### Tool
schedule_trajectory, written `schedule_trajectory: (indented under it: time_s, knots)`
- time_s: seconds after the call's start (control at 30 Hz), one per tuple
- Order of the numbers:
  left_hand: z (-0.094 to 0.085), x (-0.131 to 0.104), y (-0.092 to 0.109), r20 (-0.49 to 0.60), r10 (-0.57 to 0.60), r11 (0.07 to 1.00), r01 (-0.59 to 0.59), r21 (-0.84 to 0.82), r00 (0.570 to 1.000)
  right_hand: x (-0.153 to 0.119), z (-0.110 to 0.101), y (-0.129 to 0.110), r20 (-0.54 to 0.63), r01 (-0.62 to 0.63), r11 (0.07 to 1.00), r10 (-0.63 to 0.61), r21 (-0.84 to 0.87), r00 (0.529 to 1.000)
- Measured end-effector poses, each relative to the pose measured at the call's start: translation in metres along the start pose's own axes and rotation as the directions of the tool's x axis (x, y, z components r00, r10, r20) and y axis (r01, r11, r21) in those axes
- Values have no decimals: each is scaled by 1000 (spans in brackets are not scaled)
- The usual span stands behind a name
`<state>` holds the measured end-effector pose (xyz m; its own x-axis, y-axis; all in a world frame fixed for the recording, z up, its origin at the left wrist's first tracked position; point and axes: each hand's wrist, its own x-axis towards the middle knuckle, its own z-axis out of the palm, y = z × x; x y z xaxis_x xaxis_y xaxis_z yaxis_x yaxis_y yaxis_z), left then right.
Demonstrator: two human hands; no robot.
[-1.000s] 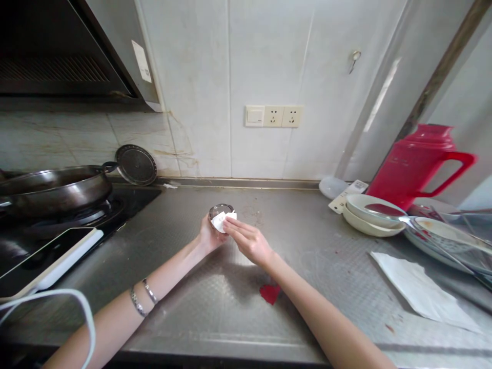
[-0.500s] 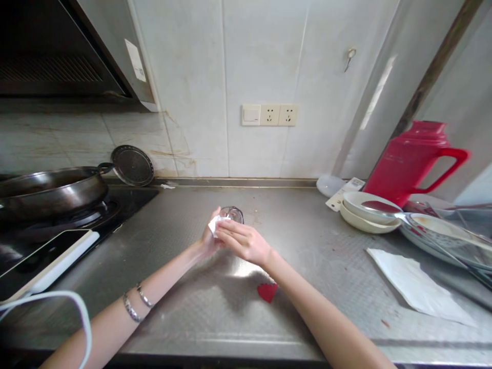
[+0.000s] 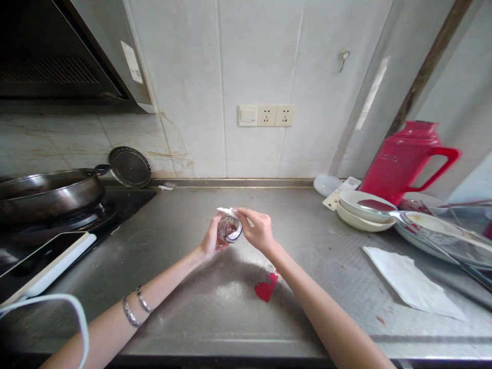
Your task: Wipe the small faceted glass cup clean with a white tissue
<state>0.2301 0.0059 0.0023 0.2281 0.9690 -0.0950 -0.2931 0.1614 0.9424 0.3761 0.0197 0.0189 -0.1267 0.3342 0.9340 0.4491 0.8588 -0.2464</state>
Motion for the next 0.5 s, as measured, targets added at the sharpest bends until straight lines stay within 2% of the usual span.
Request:
schedule_trajectory:
  time_s: [0.1, 0.2, 0.3, 0.5]
  knots:
    - [-1, -2, 7, 1, 29, 991, -29, -129, 1000, -4, 2, 6, -2, -83, 996, 83, -24, 997]
    - [-5, 0, 15, -12, 79, 963, -79, -257, 997, -11, 8, 9, 26, -101, 995, 101, -11, 994]
    - [-11, 3, 20, -23, 88, 935, -91, -343, 996, -16, 14, 9, 48, -35, 999, 35, 2, 998]
    - [-15, 7, 19, -22, -61, 872, 43, -487, 998, -23, 18, 11, 98, 117, 993, -115, -10, 988]
